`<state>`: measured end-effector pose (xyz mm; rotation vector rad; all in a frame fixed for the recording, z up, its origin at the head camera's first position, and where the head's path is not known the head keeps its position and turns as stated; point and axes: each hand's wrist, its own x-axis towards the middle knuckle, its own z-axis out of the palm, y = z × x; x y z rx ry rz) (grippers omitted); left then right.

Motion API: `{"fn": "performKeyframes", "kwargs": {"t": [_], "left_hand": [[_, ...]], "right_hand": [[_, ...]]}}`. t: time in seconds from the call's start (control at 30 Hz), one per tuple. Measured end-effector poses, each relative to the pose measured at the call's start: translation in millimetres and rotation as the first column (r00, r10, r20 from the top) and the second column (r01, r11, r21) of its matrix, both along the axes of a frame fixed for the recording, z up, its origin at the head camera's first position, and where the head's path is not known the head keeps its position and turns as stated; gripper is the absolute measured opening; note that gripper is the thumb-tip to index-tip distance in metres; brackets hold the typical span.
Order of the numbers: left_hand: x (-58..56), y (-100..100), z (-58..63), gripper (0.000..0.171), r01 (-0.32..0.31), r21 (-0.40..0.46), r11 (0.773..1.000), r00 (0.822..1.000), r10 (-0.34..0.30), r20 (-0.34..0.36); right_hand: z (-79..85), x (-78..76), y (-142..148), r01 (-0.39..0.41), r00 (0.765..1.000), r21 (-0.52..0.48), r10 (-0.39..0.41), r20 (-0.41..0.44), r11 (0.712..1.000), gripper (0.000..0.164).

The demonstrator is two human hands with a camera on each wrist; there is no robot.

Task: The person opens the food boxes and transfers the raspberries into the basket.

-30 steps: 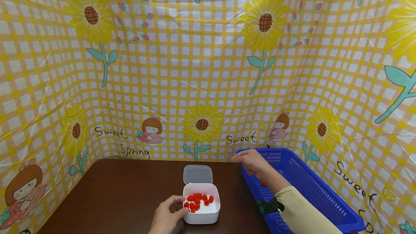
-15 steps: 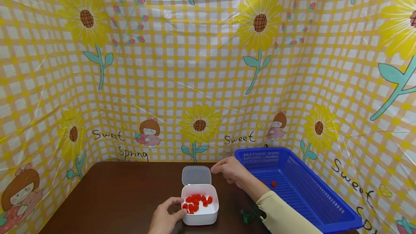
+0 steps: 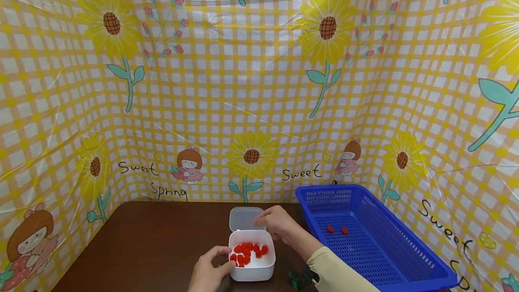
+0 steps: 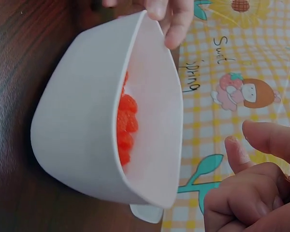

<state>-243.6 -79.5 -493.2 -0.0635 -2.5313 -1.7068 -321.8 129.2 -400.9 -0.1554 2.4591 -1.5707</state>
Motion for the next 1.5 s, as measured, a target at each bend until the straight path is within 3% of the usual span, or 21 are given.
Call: {"fn": "performKeyframes", "kwargs": {"t": [0.6, 0.77, 0.93, 1.2, 1.5], "left_hand": [[1.7, -2, -2.0, 0.032, 0.010, 0.008, 1.000, 0.999, -0.011, 0.046], [3.6, -2, -2.2, 0.032, 0.017, 0.020, 1.000, 1.000, -0.018, 0.018], [4.6, -1, -1.6, 0.032, 0.015, 0.024, 1.000, 1.000, -0.015, -0.010], [4.7, 0, -0.9, 0.033, 0.024, 0.029, 0.999, 0.999, -0.023, -0.031], [3.0, 0, -0.4, 0.032, 0.012, 0.034, 0.999, 1.000, -0.011, -0.027]], "right_hand": [[-27.7, 7.7, -25, -0.057, 0.998, 0.078, 0.054, 0.035, 0.995, 0.017], [-33.9, 9.8, -30, -0.055, 0.998, 0.074, 0.052, 0.045, 0.996, 0.016], [-38.3, 11.5, -34, -0.057, 0.998, 0.135, 0.056, 0.008, 0.989, 0.021], [-45.7, 14.7, -38, -0.062, 0.986, 0.220, 0.093, -0.135, 0.973, 0.025], [-57.2, 13.6, -44, 0.000, 0.967, 0.286, 0.073, -0.245, 0.958, 0.012]]}}
